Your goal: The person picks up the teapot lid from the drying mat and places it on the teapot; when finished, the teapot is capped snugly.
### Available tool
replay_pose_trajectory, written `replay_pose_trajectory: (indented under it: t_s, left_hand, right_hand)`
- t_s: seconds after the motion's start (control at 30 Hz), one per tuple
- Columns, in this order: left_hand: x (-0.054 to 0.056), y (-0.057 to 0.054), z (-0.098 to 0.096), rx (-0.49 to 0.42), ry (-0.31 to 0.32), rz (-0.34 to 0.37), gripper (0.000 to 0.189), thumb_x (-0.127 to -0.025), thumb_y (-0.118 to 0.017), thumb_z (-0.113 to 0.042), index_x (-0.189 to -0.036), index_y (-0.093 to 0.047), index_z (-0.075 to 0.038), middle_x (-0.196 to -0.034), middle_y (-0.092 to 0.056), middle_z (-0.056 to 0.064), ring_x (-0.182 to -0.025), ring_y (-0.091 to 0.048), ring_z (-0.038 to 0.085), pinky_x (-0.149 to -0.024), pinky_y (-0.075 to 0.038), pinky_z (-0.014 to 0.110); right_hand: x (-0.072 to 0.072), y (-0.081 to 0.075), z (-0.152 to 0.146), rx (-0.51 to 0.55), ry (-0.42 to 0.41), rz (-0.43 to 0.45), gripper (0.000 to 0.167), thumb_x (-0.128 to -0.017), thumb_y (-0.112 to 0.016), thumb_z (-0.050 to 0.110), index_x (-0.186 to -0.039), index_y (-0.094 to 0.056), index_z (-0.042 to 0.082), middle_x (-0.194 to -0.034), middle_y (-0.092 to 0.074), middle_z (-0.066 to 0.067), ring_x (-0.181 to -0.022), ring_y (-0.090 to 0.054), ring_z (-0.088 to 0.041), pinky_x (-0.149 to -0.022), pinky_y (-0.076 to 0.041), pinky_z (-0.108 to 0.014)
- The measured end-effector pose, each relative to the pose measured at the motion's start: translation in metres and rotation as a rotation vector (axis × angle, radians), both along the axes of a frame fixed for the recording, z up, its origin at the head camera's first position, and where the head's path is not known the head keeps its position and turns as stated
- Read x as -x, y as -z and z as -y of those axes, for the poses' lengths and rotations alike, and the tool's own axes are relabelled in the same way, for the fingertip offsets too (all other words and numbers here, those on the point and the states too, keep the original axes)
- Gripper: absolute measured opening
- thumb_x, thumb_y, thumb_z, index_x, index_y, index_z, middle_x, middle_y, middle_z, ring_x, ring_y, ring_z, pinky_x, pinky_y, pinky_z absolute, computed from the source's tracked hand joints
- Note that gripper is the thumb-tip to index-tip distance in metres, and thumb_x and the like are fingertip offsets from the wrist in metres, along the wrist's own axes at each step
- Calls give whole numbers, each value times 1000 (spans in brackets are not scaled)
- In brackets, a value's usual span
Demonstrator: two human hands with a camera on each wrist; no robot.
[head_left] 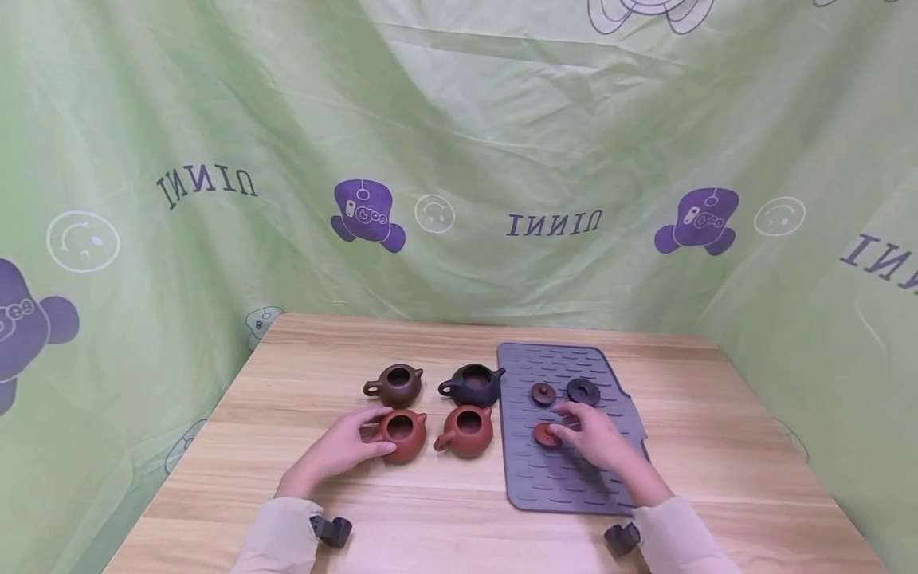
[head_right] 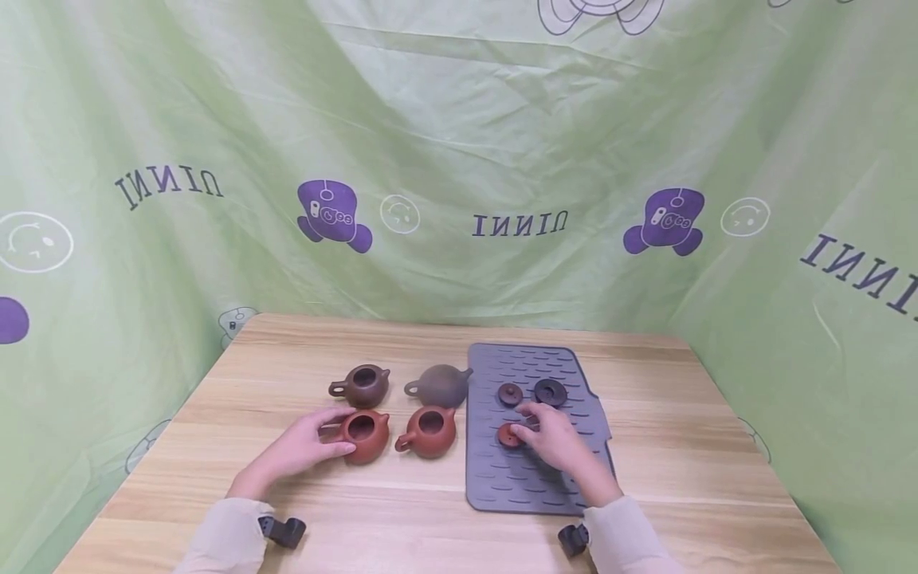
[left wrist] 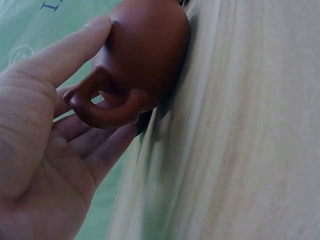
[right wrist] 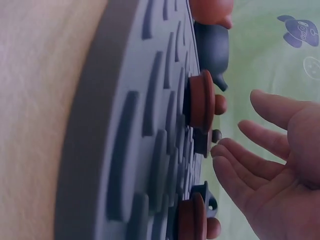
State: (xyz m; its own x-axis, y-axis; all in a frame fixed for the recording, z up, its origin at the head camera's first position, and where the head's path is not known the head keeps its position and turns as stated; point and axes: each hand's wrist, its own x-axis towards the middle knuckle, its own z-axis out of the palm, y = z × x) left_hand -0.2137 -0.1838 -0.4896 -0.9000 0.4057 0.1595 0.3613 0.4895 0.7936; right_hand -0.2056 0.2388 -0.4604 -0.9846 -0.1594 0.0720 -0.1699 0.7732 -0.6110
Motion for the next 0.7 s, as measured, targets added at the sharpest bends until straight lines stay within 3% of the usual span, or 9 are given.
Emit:
replay_pose_trajectory:
  t_s: [0.33, 0.7]
  left_hand:
    - [0, 2, 0, -52, 15, 39, 54, -84, -78, -22, -129, -57, 1, -127, -57, 20, -112, -59, 37, -95, -48, 47]
    - [1, 2, 0, -58, 6, 65, 53, -83, -79, -20, -127, -59, 1, -126, -58, 19, -112, -59, 37, -94, -49, 44]
  right_hand:
    - [2, 6, 9, -13, -13, -13, 26, -83, -77, 11, -107, -70, 5, -100, -68, -5, -94, -64, -25, -85, -50, -48]
    - [4, 11, 14, -58, 67, 35, 14, -83, -78, 15, -94, -71, 11, -89, -66, 2, -82, -58, -17, -77, -49, -43]
